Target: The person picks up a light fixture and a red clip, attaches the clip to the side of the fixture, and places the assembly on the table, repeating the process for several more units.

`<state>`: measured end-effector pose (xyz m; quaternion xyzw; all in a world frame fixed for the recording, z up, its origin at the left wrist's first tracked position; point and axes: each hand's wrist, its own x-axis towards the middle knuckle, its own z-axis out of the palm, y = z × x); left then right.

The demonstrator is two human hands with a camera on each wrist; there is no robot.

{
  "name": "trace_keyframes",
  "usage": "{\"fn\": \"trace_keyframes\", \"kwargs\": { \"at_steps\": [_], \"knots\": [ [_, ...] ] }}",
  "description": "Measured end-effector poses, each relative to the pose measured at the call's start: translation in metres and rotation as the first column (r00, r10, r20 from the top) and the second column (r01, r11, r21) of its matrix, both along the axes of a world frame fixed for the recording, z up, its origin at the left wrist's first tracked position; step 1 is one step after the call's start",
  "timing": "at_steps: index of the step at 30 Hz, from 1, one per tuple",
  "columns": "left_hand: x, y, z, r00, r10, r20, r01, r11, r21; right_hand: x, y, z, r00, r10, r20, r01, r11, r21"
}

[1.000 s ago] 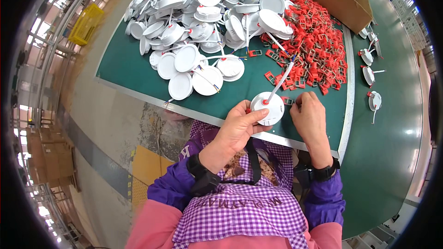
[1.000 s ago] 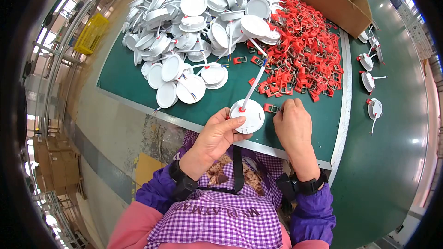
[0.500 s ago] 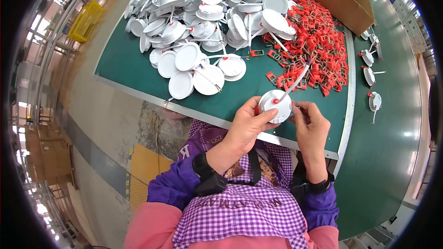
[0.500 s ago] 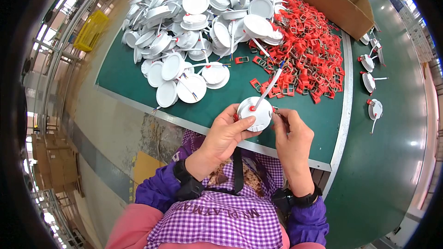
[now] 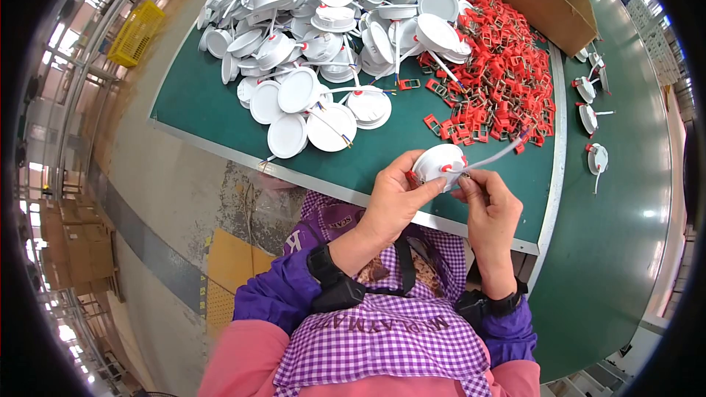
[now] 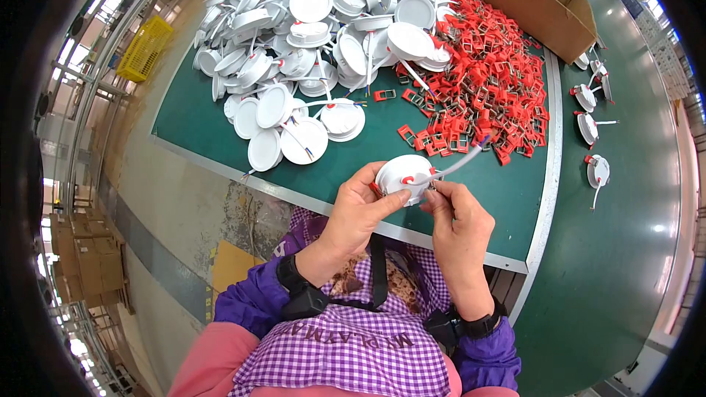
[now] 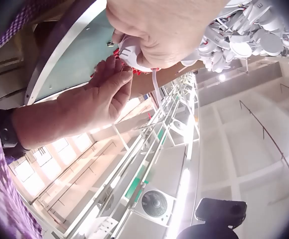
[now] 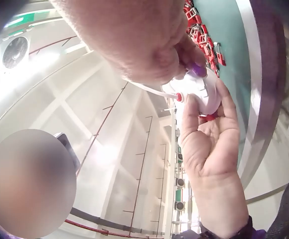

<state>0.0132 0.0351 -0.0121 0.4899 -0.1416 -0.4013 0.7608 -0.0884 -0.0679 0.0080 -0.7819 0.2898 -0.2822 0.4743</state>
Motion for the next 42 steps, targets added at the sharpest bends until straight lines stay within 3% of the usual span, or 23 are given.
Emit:
{"fn": "trace_keyframes", "kwargs": {
  "at_steps": [7, 9, 11, 13, 15, 21, 24, 26, 27, 29, 30, 31, 32, 33, 34, 35, 36, 37, 39, 40, 42],
  "knots": [
    [-0.001, 0.001, 0.006, 0.997, -0.034, 0.067, 0.034, 0.999, -0.001, -0.002, -0.006, -0.003, 1.000, 0.017, 0.018, -0.018, 0.998, 0.067],
    [0.000, 0.004, 0.010, 0.997, -0.064, 0.039, 0.064, 0.998, 0.009, -0.004, -0.009, -0.005, 0.981, -0.007, 0.196, -0.079, 0.902, 0.425],
    [0.001, 0.006, 0.015, 0.996, -0.093, 0.009, 0.093, 0.995, 0.019, -0.009, -0.013, 0.005, 0.985, -0.002, 0.172, -0.083, 0.870, 0.485],
    [0.002, 0.008, 0.017, 0.976, -0.215, 0.014, 0.216, 0.976, -0.028, -0.016, -0.016, 0.013, 0.989, 0.007, 0.146, -0.086, 0.834, 0.545],
    [0.000, 0.009, 0.016, 0.968, -0.249, 0.036, 0.250, 0.967, -0.045, -0.026, -0.019, 0.017, 0.986, 0.103, 0.133, -0.163, 0.776, 0.610],
    [-0.011, 0.005, 0.010, 0.947, -0.316, 0.065, 0.320, 0.946, -0.058, -0.044, -0.021, 0.012, 0.994, 0.088, 0.065, -0.110, 0.795, 0.597],
    [-0.012, -0.002, 0.004, 0.929, -0.371, 0.002, 0.371, 0.929, 0.001, -0.043, -0.033, -0.002, 0.991, 0.113, 0.064, -0.129, 0.800, 0.586],
    [-0.017, -0.009, -0.005, 0.920, -0.388, 0.059, 0.390, 0.921, -0.028, -0.046, -0.044, -0.012, 0.988, 0.132, 0.077, -0.152, 0.796, 0.587],
    [-0.017, -0.009, 0.000, 0.901, -0.380, 0.211, 0.386, 0.922, 0.011, -0.050, -0.053, -0.012, 0.993, 0.112, 0.047, -0.119, 0.811, 0.573],
    [-0.011, -0.003, 0.022, 0.824, -0.247, 0.510, 0.165, 0.966, 0.201, -0.069, -0.082, -0.024, 0.996, -0.067, 0.057, 0.030, 0.870, 0.492],
    [-0.001, 0.003, 0.024, 0.714, -0.146, 0.685, 0.056, 0.987, 0.152, -0.083, -0.101, -0.028, 0.982, -0.186, 0.034, 0.154, 0.894, 0.421],
    [0.010, 0.011, 0.028, 0.565, -0.046, 0.824, -0.038, 0.996, 0.082, -0.100, -0.120, -0.032, 0.951, -0.307, 0.020, 0.281, 0.895, 0.347],
    [0.018, 0.020, 0.037, 0.313, 0.097, 0.945, -0.227, 0.974, -0.024, -0.121, -0.144, -0.038, 0.908, -0.418, 0.042, 0.386, 0.870, 0.306],
    [0.028, 0.033, 0.039, 0.100, 0.184, 0.978, -0.318, 0.937, -0.144, -0.138, -0.161, -0.043, 0.849, -0.523, 0.069, 0.489, 0.830, 0.268],
    [0.037, 0.046, 0.040, -0.086, 0.176, 0.981, -0.423, 0.885, -0.196, -0.147, -0.165, -0.039, 0.845, -0.531, 0.066, 0.497, 0.825, 0.269],
    [0.046, 0.056, 0.042, -0.187, 0.165, 0.968, -0.485, 0.842, -0.237, -0.156, -0.169, -0.030, 0.769, -0.634, -0.085, 0.639, 0.755, 0.146],
    [0.055, 0.068, 0.036, -0.158, 0.122, 0.980, -0.562, 0.805, -0.191, -0.161, -0.170, -0.022, 0.655, -0.724, -0.216, 0.742, 0.671, 0.000],
    [0.062, 0.072, 0.038, -0.158, 0.120, 0.980, -0.562, 0.806, -0.189, -0.163, -0.168, -0.019, 0.655, -0.724, -0.217, 0.742, 0.670, 0.002],
    [0.076, 0.076, 0.042, -0.069, -0.225, 0.972, -0.685, 0.719, 0.118, -0.162, -0.162, -0.016, 0.411, -0.866, -0.284, 0.675, 0.499, -0.544],
    [0.080, 0.080, 0.036, -0.011, -0.391, 0.920, -0.697, 0.663, 0.273, -0.155, -0.158, -0.016, 0.410, -0.866, -0.285, 0.675, 0.498, -0.544],
    [0.082, 0.076, 0.032, 0.012, -0.443, 0.896, -0.692, 0.643, 0.327, -0.127, -0.142, -0.020, 0.694, -0.720, -0.012, 0.653, 0.637, -0.409]
  ]
}}
